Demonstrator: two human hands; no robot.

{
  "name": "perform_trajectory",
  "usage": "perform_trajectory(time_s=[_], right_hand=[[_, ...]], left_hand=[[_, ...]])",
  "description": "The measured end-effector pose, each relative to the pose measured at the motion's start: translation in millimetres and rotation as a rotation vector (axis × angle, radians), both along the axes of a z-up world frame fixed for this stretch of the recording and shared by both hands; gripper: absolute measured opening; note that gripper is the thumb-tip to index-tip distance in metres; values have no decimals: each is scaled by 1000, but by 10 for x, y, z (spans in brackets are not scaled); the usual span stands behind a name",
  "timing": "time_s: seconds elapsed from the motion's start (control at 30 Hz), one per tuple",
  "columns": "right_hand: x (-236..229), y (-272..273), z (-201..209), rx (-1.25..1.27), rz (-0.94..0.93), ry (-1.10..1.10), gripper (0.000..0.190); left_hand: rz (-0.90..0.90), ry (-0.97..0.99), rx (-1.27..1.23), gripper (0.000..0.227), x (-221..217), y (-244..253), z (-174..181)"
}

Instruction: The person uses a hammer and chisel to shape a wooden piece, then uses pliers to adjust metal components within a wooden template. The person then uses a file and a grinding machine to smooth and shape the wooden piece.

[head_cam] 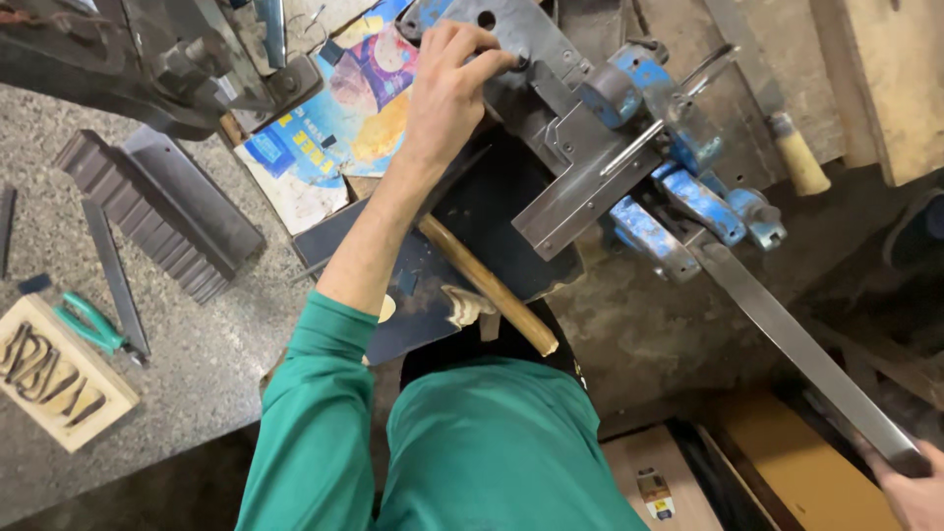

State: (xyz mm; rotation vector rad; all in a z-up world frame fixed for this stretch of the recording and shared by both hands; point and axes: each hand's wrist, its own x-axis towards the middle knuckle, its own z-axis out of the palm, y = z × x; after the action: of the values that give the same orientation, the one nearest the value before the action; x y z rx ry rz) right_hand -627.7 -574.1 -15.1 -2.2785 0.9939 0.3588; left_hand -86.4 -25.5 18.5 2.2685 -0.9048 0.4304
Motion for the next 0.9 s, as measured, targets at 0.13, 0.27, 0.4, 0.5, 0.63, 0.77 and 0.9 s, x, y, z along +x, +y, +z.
perform_trajectory(time_s=[0.13,0.27,0.4,0.5,0.63,0.77,0.9], right_hand=[[204,197,-178,-210,63,320,40],[279,230,-252,-337,222,339,43],[216,213,-301,-415,248,268,45],[88,274,-262,-546,334,290,47],[263,345,-296,-517,286,253,47],[215,331,-171,-369,202,298,44],[352,266,-163,-218,252,106,43]], left_hand=[[1,8,14,32,56,-29,-8],[-13,54,26,32,86,-40,-25],[-59,29,49,30,129,40,-40],[-58,40,59,37,181,20,-98],[-145,31,47,30,389,145,-55],[-185,61,65,33,306,144,-64],[-137,-26,10,28,297,36,-11]])
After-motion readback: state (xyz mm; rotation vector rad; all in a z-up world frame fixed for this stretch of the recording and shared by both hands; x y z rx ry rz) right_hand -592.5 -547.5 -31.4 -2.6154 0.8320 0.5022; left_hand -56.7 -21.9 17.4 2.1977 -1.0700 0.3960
